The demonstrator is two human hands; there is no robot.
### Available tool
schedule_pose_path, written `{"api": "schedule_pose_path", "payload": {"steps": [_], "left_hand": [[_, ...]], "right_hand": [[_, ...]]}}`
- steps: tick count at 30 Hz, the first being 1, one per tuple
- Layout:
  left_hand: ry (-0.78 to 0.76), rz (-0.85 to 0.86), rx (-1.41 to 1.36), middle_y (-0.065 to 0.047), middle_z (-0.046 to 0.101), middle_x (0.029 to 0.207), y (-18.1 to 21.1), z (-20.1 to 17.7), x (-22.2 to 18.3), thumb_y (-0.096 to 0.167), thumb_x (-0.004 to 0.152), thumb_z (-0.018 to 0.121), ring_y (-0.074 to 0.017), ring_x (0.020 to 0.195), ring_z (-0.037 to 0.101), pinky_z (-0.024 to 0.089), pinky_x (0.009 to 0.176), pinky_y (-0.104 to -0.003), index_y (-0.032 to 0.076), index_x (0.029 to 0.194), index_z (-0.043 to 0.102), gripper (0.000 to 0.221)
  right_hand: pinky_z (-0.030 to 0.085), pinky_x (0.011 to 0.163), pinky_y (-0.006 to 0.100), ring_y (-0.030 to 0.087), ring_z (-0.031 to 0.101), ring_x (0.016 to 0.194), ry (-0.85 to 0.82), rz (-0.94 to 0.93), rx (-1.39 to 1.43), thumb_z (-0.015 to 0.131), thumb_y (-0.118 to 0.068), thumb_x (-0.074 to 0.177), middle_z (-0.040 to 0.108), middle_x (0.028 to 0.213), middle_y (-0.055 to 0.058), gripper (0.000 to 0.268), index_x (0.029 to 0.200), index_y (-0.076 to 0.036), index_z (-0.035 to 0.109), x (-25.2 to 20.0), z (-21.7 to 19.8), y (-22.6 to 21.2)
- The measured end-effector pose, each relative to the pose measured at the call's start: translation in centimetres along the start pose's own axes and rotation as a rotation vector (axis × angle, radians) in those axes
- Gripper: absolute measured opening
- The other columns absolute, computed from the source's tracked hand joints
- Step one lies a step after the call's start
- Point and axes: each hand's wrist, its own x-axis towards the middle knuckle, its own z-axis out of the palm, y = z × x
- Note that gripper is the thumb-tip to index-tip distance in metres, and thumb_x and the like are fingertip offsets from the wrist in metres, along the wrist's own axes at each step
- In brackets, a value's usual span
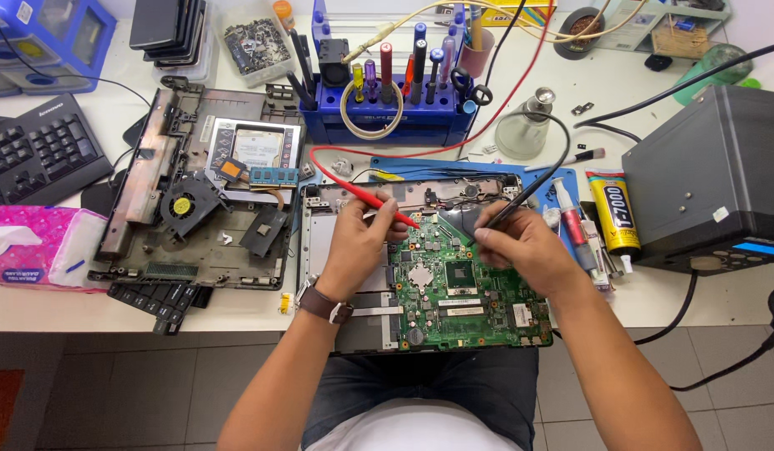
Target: The person cleans a RAM module with an eraser, then brushes the laptop motherboard with a toothbrush. They connect multimeter probes to test points on the motherboard.
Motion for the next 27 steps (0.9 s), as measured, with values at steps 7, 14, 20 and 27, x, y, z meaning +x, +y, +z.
{"api": "schedule_pose_path", "payload": {"steps": [7, 14, 20, 27], "left_hand": [[0.043, 0.116, 0.185, -0.018, 0.071, 0.089, -0.5, -0.2, -0.9, 0.019, 0.103, 0.062, -0.0211, 0.081, 0.075, 0.067, 0.076, -0.033, -0.001, 0.107, 0.063, 0.02], [0.099, 0.237, 0.254, -0.018, 0.069, 0.091, -0.9, -0.4, -0.9, 0.021, 0.106, 0.056, -0.0213, 0.08, 0.073, 0.065, 0.073, -0.034, 0.0, 0.107, 0.059, 0.022], [0.016, 0.316, 0.391, -0.018, 0.067, 0.089, -1.3, -0.3, -0.9, 0.015, 0.101, 0.065, -0.0266, 0.077, 0.075, 0.064, 0.067, -0.036, 0.001, 0.103, 0.064, 0.014], [-0.033, 0.378, 0.441, -0.02, 0.067, 0.092, -0.8, -0.3, -1.3, 0.006, 0.095, 0.068, -0.0358, 0.083, 0.075, 0.063, 0.065, -0.033, -0.001, 0.097, 0.067, 0.007]], "right_hand": [[0.053, 0.046, 0.023, 0.016, 0.067, 0.054, 0.086, -0.12, -0.357, 0.069, -0.004, 0.096, 0.069, 0.063, 0.015, 0.006, 0.093, 0.002, 0.069, 2.1, 2.6, 0.4], [0.057, 0.05, 0.024, 0.017, 0.071, 0.061, 0.119, -0.212, -0.365, 0.072, -0.003, 0.096, 0.071, 0.071, 0.015, 0.006, 0.098, 0.003, 0.072, 4.4, 4.0, 1.7], [0.054, 0.052, 0.026, 0.013, 0.066, 0.059, 0.101, -0.169, -0.459, 0.073, -0.009, 0.096, 0.068, 0.066, 0.011, 0.008, 0.096, -0.001, 0.074, 6.2, 3.3, 2.4], [0.057, 0.058, 0.028, 0.017, 0.072, 0.063, 0.137, -0.118, -0.444, 0.075, -0.01, 0.093, 0.071, 0.07, 0.012, 0.009, 0.097, -0.002, 0.075, 6.2, 3.6, 3.0]]}}
